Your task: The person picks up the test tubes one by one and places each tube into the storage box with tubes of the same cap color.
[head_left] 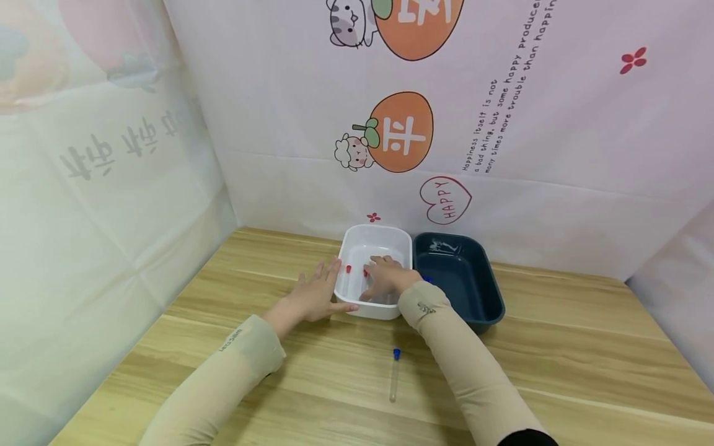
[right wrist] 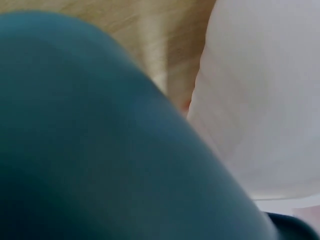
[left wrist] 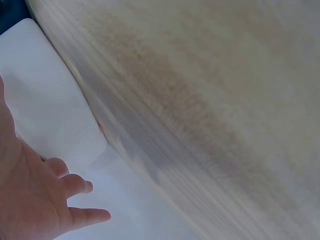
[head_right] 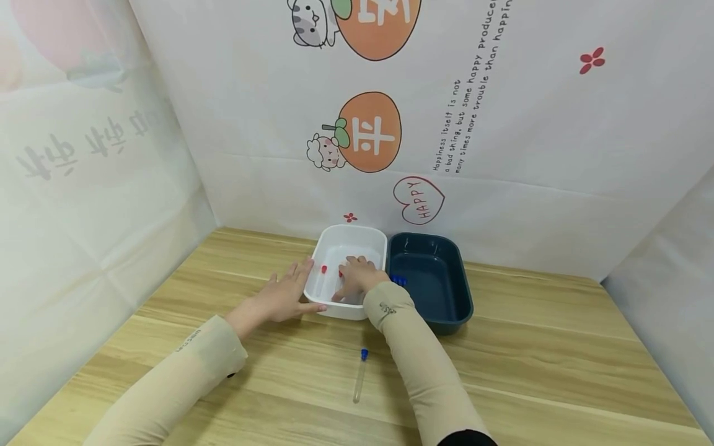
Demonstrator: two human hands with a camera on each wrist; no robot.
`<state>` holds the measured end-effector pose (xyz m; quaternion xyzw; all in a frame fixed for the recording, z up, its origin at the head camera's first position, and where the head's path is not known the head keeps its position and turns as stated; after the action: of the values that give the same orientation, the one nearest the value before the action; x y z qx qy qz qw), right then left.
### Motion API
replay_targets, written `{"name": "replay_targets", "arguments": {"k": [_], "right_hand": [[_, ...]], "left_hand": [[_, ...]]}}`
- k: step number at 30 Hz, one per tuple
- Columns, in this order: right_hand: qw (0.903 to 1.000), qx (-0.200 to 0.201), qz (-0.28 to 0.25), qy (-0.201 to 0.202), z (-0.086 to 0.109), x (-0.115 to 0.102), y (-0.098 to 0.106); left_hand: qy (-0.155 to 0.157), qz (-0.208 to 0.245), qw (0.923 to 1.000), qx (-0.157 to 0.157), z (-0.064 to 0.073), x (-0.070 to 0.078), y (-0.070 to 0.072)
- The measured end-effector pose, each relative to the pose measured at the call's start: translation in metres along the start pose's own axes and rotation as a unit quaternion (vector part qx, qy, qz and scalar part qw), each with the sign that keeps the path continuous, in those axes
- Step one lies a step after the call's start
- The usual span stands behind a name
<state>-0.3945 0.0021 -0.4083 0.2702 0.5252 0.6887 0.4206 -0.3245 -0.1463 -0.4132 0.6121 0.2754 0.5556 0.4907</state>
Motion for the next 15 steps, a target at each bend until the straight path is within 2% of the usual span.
{"name": "replay_targets", "arguments": {"k": [7, 15], "right_hand": [[0.9998, 0.006, -0.021, 0.003, 0.004, 0.000, 0.005], [0.9968, 0.063, -0.036, 0.034, 0.010, -0.003, 0.022]], "left_hand": [[-0.003, 0.000, 1.0000, -0.002, 0.001, 0.001, 0.000], [-0.005, -0.007, 1.0000, 0.002, -0.001, 0.000, -0.001]]}}
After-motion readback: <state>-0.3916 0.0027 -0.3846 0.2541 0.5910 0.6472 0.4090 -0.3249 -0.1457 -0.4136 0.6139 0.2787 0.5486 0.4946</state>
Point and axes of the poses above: each hand's wrist, its own z-axis away from the middle knuckle, its own y-axis out of the back of the hand, x = y × z, the point moved 6 cm from there along -z, towards the middle knuckle, and after that the axes turned 7 degrees about z, right-handed, at the moved point
